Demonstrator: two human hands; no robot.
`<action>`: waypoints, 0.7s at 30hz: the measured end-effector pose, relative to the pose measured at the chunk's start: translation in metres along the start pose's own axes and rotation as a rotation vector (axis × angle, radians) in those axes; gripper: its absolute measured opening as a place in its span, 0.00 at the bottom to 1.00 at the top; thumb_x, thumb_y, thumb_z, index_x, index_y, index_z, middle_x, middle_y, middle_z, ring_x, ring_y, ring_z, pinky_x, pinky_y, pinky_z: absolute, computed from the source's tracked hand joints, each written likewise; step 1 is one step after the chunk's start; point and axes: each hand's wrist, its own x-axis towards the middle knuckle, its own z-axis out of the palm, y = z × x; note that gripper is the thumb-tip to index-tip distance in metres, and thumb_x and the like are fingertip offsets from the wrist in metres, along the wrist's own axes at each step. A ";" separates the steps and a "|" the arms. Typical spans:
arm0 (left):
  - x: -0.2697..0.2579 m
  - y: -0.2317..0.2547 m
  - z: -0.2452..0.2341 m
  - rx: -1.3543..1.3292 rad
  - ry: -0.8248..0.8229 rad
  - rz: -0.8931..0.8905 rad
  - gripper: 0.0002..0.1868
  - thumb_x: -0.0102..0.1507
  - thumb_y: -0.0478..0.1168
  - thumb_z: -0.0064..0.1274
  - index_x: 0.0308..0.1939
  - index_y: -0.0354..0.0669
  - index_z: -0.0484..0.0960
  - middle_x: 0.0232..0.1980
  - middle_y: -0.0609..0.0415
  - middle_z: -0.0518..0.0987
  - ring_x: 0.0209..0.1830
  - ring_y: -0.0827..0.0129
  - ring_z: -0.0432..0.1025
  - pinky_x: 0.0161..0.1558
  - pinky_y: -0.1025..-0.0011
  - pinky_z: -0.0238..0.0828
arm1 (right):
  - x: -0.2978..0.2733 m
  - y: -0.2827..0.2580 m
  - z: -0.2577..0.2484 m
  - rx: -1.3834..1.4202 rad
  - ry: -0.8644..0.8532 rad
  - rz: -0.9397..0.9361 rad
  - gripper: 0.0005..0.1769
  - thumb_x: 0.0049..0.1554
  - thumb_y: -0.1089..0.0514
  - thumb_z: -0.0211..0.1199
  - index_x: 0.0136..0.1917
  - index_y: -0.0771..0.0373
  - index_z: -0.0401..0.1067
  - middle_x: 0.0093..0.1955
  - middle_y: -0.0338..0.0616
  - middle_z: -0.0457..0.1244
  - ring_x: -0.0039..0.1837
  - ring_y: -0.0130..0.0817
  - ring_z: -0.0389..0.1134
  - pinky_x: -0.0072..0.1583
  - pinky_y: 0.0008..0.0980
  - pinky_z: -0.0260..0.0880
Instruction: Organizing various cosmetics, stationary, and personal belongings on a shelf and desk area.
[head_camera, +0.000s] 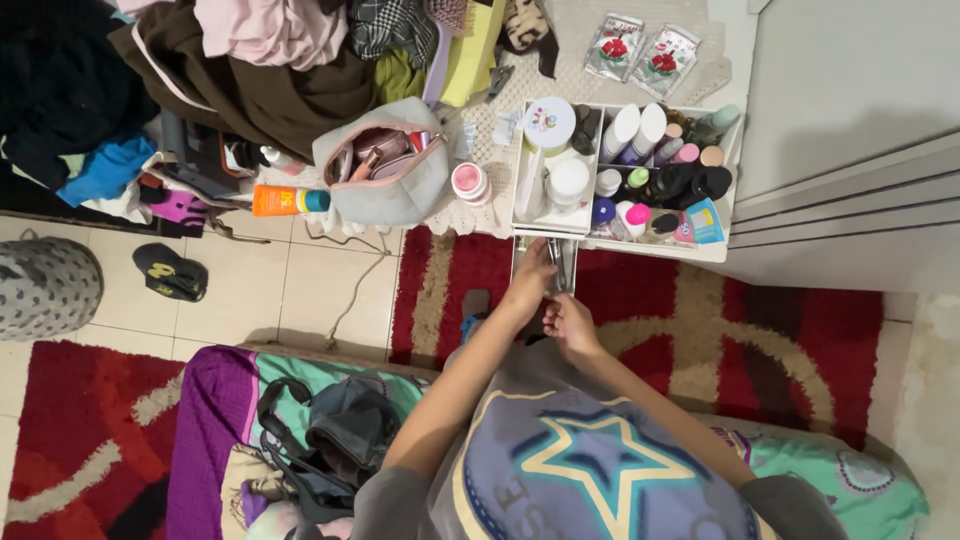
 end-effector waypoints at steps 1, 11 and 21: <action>0.000 -0.005 0.000 0.002 -0.002 0.002 0.41 0.61 0.25 0.43 0.79 0.37 0.51 0.75 0.46 0.68 0.48 0.60 0.68 0.45 0.67 0.66 | 0.002 -0.001 0.000 0.002 -0.001 -0.003 0.17 0.64 0.45 0.49 0.51 0.55 0.73 0.35 0.32 0.62 0.39 0.26 0.63 0.42 0.29 0.63; -0.090 0.085 0.037 1.005 0.211 0.616 0.22 0.62 0.33 0.52 0.61 0.37 0.77 0.65 0.40 0.76 0.66 0.47 0.68 0.69 0.58 0.62 | -0.005 -0.021 0.014 0.119 -0.090 -0.060 0.14 0.67 0.46 0.53 0.50 0.57 0.70 0.39 0.34 0.65 0.39 0.28 0.65 0.42 0.32 0.63; -0.085 0.133 -0.062 0.568 0.553 0.546 0.13 0.69 0.34 0.48 0.56 0.36 0.79 0.51 0.49 0.83 0.52 0.66 0.77 0.55 0.70 0.73 | 0.007 -0.090 0.060 -0.070 -0.123 -0.016 0.22 0.61 0.60 0.50 0.69 0.54 0.60 0.49 0.39 0.67 0.47 0.31 0.67 0.49 0.35 0.67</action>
